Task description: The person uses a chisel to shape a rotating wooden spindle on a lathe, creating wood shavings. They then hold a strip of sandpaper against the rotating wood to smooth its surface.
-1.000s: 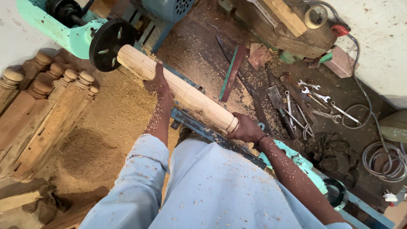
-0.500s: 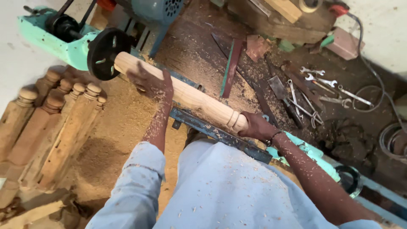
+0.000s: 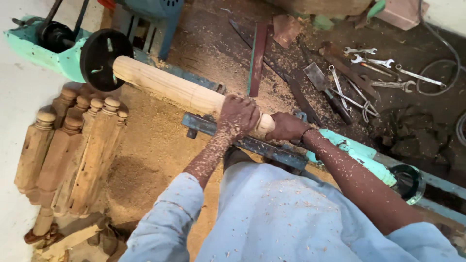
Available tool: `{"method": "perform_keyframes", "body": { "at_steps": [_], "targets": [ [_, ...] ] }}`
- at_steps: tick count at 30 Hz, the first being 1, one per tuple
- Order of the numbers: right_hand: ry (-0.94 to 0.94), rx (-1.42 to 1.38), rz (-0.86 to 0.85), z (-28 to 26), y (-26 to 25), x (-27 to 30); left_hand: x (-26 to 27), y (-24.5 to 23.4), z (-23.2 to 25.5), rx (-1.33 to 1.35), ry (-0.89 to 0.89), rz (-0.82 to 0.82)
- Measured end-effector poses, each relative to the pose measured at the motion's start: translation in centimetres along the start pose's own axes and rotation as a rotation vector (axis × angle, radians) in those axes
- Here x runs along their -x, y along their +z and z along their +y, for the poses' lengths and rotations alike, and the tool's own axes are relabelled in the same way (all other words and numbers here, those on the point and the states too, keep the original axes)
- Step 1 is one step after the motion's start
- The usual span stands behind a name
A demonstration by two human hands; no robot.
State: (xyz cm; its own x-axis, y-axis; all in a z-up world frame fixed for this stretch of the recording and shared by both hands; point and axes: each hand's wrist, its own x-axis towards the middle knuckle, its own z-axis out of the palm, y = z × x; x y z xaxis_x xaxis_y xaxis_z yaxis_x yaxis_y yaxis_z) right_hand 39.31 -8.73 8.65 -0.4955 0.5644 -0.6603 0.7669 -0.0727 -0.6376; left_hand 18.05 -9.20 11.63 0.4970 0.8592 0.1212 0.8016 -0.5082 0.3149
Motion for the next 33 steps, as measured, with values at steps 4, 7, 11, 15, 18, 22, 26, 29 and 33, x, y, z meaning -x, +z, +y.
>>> {"method": "perform_keyframes", "body": {
  "at_steps": [4, 7, 11, 15, 18, 22, 26, 29, 33],
  "targets": [
    [0.063, 0.073, 0.035, 0.5, 0.1, 0.4, -0.9, 1.3, 2.3, 0.018, 0.047, -0.058],
    [0.028, 0.119, 0.103, 0.4, 0.2, 1.0, -0.9, 1.9, 2.3, 0.003, 0.054, 0.051],
    [0.026, 0.176, 0.143, 0.0, 0.3, 1.2, -0.9, 2.8, 2.2, -0.018, 0.066, 0.158],
    [0.011, 0.132, 0.122, -0.3, -0.2, 1.2, -1.6, 3.3, 2.1, -0.067, 0.022, 0.068],
    [0.081, 0.171, 0.118, -0.7, 0.3, 1.5, -1.1, 3.1, 2.5, -0.080, 0.032, 0.067],
    [0.015, 0.178, 0.190, -0.3, 0.3, 1.4, -1.5, 3.0, 2.5, -0.034, 0.094, 0.235],
    [0.032, 0.174, 0.177, 0.1, 0.8, 1.1, -1.2, 3.2, 2.3, -0.106, 0.058, 0.078],
    [-0.023, 0.151, 0.159, 0.1, 0.1, 0.7, -1.2, 3.3, 1.9, -0.153, 0.123, 0.112],
    [0.058, 0.131, 0.129, -0.4, -0.4, 1.1, -1.8, 4.3, 1.7, -0.177, -0.014, -0.157]
  ]
}}
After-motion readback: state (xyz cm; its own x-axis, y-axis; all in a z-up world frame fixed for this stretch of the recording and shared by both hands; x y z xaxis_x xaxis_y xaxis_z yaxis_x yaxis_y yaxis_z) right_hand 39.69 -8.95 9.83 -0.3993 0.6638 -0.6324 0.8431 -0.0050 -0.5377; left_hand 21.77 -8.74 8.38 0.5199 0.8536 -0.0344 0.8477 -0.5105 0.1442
